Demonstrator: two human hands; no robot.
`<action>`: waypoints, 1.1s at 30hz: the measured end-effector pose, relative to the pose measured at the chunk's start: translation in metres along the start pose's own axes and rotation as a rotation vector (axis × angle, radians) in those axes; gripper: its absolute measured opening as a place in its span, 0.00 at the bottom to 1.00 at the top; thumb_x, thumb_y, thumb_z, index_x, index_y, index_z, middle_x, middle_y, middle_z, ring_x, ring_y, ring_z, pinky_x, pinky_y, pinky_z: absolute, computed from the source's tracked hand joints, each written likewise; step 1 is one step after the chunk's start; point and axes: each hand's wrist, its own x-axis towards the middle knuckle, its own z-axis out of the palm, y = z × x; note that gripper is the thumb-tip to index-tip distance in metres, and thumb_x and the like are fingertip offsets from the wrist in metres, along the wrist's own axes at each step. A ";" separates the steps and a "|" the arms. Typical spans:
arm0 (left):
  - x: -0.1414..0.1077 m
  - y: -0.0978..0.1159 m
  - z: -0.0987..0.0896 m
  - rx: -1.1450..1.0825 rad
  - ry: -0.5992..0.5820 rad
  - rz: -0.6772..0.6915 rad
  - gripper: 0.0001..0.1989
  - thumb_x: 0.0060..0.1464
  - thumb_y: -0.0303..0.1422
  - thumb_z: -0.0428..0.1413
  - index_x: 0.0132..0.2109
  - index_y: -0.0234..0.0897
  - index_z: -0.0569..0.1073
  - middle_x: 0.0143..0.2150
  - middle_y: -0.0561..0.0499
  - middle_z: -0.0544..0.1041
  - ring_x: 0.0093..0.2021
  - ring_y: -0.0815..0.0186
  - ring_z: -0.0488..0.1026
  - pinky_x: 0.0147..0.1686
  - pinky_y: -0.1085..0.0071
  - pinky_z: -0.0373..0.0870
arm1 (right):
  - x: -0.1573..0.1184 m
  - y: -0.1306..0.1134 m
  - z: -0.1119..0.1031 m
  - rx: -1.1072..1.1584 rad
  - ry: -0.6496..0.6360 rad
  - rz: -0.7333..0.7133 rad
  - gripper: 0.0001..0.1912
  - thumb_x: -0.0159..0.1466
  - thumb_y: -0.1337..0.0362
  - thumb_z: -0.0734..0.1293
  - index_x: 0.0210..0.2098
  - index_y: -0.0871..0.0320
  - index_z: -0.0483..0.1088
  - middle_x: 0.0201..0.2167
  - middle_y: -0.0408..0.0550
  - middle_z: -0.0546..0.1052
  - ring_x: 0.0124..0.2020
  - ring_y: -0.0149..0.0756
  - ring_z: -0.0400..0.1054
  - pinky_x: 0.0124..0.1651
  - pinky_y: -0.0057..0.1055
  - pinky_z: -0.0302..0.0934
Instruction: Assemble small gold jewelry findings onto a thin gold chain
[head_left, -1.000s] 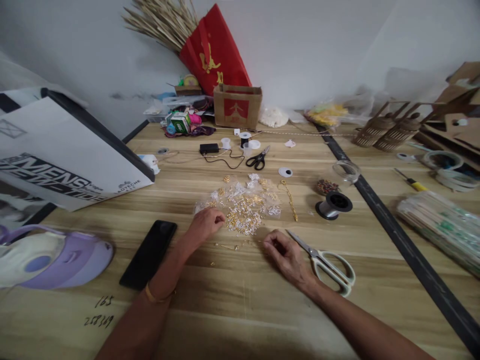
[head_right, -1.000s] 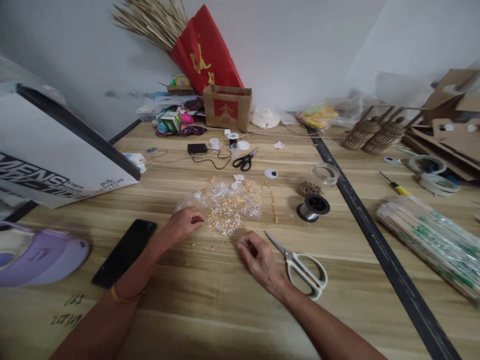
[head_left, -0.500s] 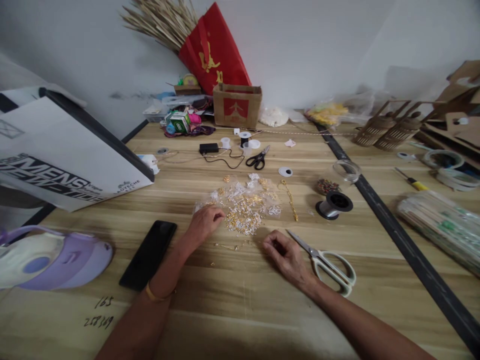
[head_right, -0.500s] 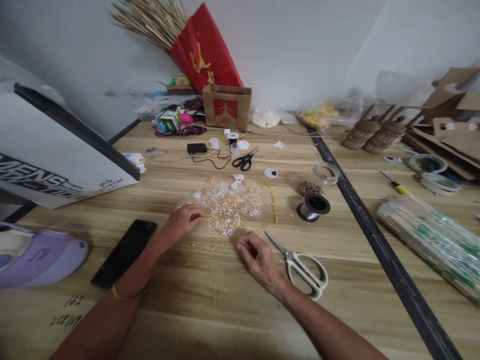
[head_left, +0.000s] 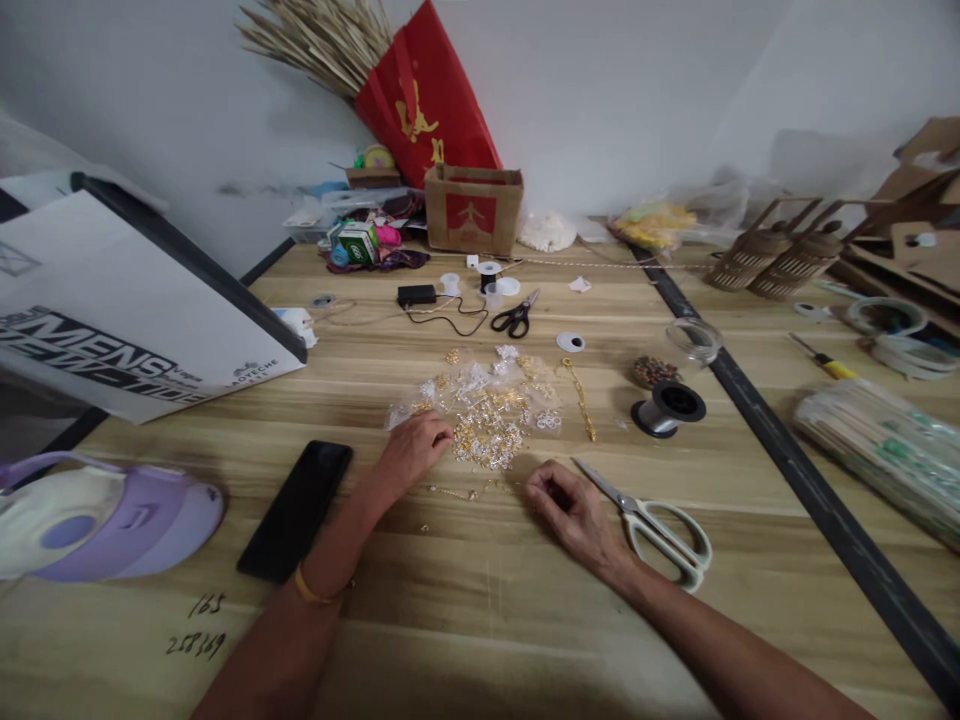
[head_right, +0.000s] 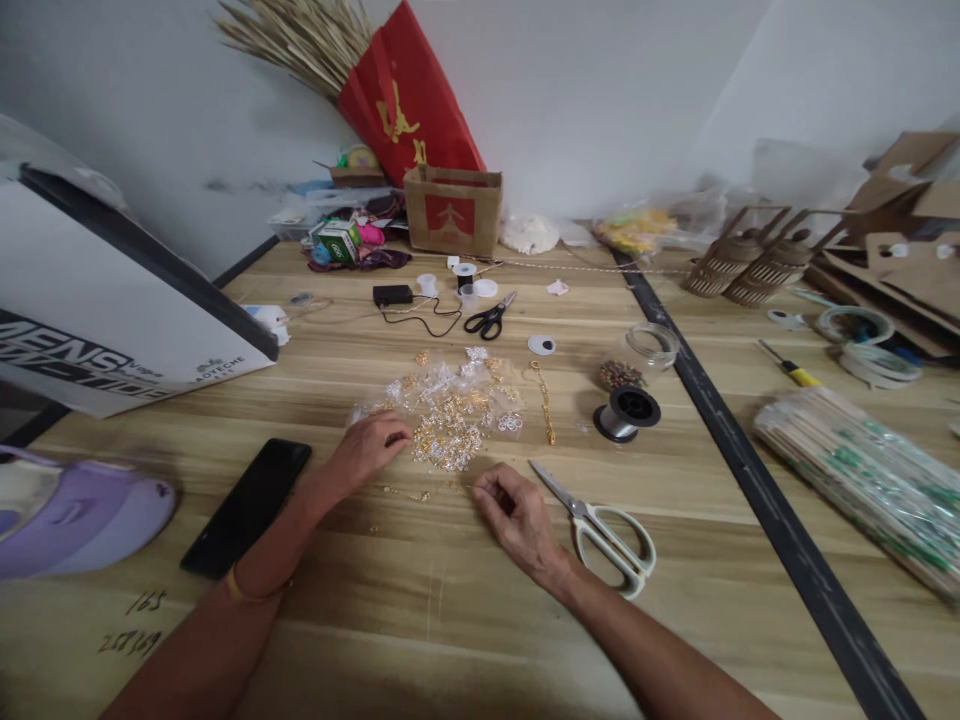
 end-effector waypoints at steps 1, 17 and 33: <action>0.000 -0.001 0.001 0.005 0.002 0.002 0.07 0.55 0.26 0.53 0.32 0.35 0.75 0.33 0.49 0.75 0.36 0.64 0.71 0.39 0.70 0.65 | 0.000 0.000 0.000 0.001 -0.001 0.000 0.11 0.63 0.60 0.61 0.27 0.59 0.65 0.23 0.43 0.66 0.24 0.30 0.59 0.26 0.26 0.53; 0.001 -0.010 0.000 -0.040 0.030 0.002 0.06 0.53 0.25 0.54 0.33 0.37 0.75 0.34 0.49 0.76 0.37 0.64 0.72 0.41 0.69 0.66 | -0.001 0.000 0.000 0.015 -0.004 0.019 0.11 0.63 0.60 0.62 0.27 0.59 0.65 0.23 0.43 0.66 0.24 0.30 0.59 0.26 0.27 0.53; -0.002 -0.004 0.001 0.086 0.002 0.071 0.08 0.57 0.27 0.51 0.33 0.35 0.74 0.33 0.49 0.74 0.37 0.64 0.71 0.38 0.69 0.64 | -0.001 0.000 0.000 0.022 -0.003 0.021 0.11 0.63 0.59 0.62 0.27 0.58 0.65 0.23 0.44 0.67 0.24 0.30 0.59 0.26 0.27 0.54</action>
